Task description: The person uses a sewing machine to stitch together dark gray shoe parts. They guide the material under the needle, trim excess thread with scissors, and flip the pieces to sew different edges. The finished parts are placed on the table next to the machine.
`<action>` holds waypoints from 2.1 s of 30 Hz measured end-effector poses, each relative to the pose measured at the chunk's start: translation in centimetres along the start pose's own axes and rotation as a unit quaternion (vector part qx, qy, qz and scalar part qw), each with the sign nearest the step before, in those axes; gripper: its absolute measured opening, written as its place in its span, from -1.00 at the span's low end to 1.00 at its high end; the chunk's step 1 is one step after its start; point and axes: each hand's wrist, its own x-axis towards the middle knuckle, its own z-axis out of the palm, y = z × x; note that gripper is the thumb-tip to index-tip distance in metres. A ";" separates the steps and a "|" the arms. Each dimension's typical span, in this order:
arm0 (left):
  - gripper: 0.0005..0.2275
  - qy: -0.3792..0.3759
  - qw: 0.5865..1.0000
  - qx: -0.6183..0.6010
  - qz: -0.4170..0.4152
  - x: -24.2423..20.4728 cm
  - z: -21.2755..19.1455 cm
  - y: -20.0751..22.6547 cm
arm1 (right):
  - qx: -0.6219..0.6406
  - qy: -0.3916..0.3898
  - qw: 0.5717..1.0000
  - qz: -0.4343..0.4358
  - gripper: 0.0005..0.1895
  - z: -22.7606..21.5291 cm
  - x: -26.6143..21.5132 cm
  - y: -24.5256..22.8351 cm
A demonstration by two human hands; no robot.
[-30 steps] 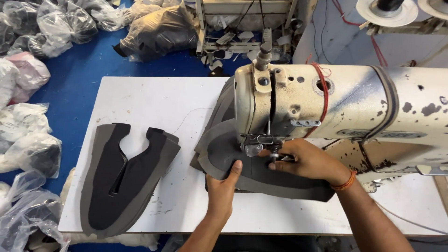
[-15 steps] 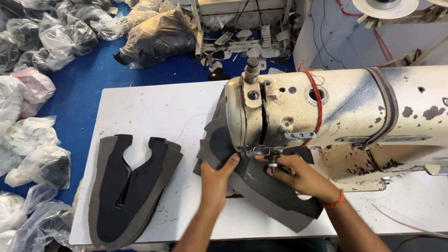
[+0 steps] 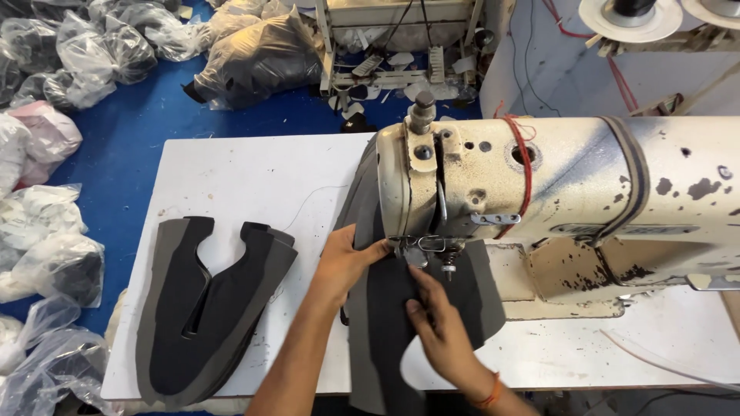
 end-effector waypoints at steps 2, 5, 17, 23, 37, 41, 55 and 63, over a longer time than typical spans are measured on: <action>-0.65 0.056 0.994 0.062 0.063 0.1 -0.1 -4.3 | 0.004 0.001 1.000 0.023 -0.45 0.3 -0.2 -0.6; -0.57 0.108 0.983 0.073 0.128 -1.0 0.3 -4.6 | -0.007 -0.001 1.000 0.025 -0.44 0.4 -0.1 -0.8; -0.78 -0.031 0.990 -0.134 0.024 -0.9 -0.8 0.1 | 0.051 0.024 0.998 0.020 -0.47 2.3 0.5 0.7; -0.42 0.106 0.988 0.076 0.082 -3.2 -0.5 -3.1 | 0.011 0.062 0.998 -0.030 -0.52 2.6 1.2 1.3; -0.76 -0.074 0.987 -0.146 0.005 -5.1 -1.6 -5.4 | -0.111 0.151 0.982 -0.027 -0.75 -3.8 0.8 3.0; -0.78 -0.087 0.980 -0.178 0.016 -4.9 -1.6 -5.2 | -0.010 0.086 0.996 -0.009 -0.60 -0.4 0.7 -0.1; -0.79 -0.069 0.985 -0.156 -0.028 -1.6 -2.0 -2.9 | 0.031 0.146 0.989 0.020 -0.75 0.8 2.5 0.6; -0.74 -0.065 0.990 -0.118 -0.036 0.9 -2.2 -1.0 | 0.029 0.108 0.993 0.041 -0.84 0.1 2.8 2.4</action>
